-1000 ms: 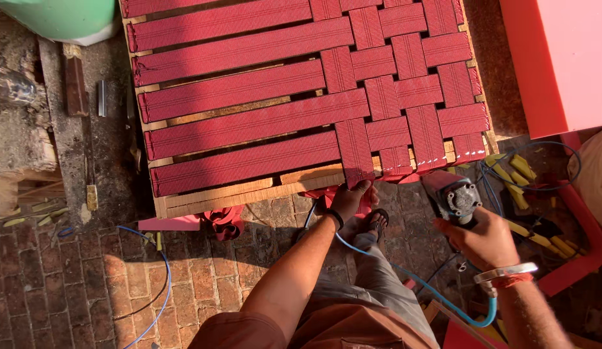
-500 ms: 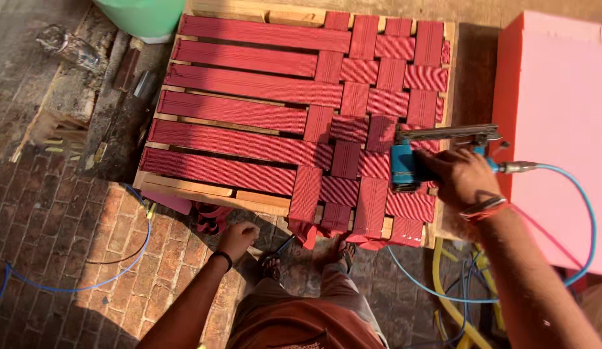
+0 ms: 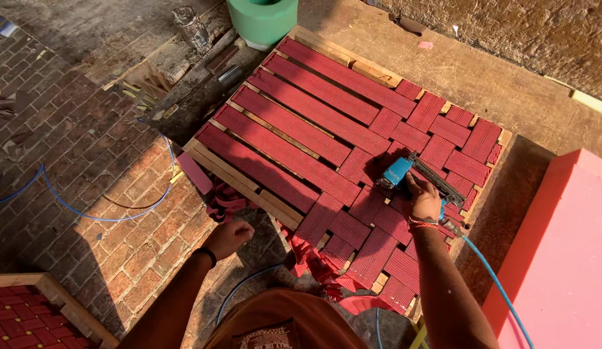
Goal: The person weaves red webbing straps in a crisscross pattern over a wooden frame, pulling each strap taut and stapling the ends to the frame with a pneumatic nail gun. They cut a strap with scissors, tuck loose ends under the weave, and press the woven surface flat by hand.
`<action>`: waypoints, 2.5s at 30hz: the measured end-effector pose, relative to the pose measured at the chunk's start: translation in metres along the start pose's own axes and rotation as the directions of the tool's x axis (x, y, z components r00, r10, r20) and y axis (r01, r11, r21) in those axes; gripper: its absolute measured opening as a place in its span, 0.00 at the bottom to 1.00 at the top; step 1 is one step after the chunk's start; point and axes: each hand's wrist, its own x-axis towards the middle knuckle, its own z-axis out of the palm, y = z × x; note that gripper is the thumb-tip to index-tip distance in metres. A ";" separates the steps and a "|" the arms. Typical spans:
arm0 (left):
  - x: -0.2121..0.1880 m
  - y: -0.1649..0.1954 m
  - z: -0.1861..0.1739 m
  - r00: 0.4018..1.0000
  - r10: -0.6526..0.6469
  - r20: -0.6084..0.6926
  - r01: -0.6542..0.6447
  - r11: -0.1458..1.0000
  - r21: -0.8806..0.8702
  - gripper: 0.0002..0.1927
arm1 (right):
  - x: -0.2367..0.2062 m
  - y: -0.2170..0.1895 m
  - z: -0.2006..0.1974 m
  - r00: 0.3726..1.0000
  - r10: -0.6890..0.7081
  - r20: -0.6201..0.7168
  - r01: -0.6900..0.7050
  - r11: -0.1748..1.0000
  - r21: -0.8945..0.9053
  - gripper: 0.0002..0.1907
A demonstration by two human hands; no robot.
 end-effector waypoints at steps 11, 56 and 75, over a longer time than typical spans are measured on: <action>0.073 0.022 -0.025 0.950 0.282 -0.135 -0.308 0.916 -0.256 0.15 | -0.045 -0.117 0.033 0.971 0.046 0.233 0.020 0.962 -0.273 0.43; 0.356 0.019 -0.187 0.988 0.088 -0.130 -0.046 0.954 0.297 0.21 | 0.020 -0.279 0.097 0.482 0.670 0.565 -0.504 0.739 -0.447 0.70; 0.148 0.133 -0.065 0.873 0.345 0.346 0.076 0.603 -0.794 0.07 | -0.088 -0.335 -0.019 0.785 0.481 0.391 -0.614 0.519 0.595 0.11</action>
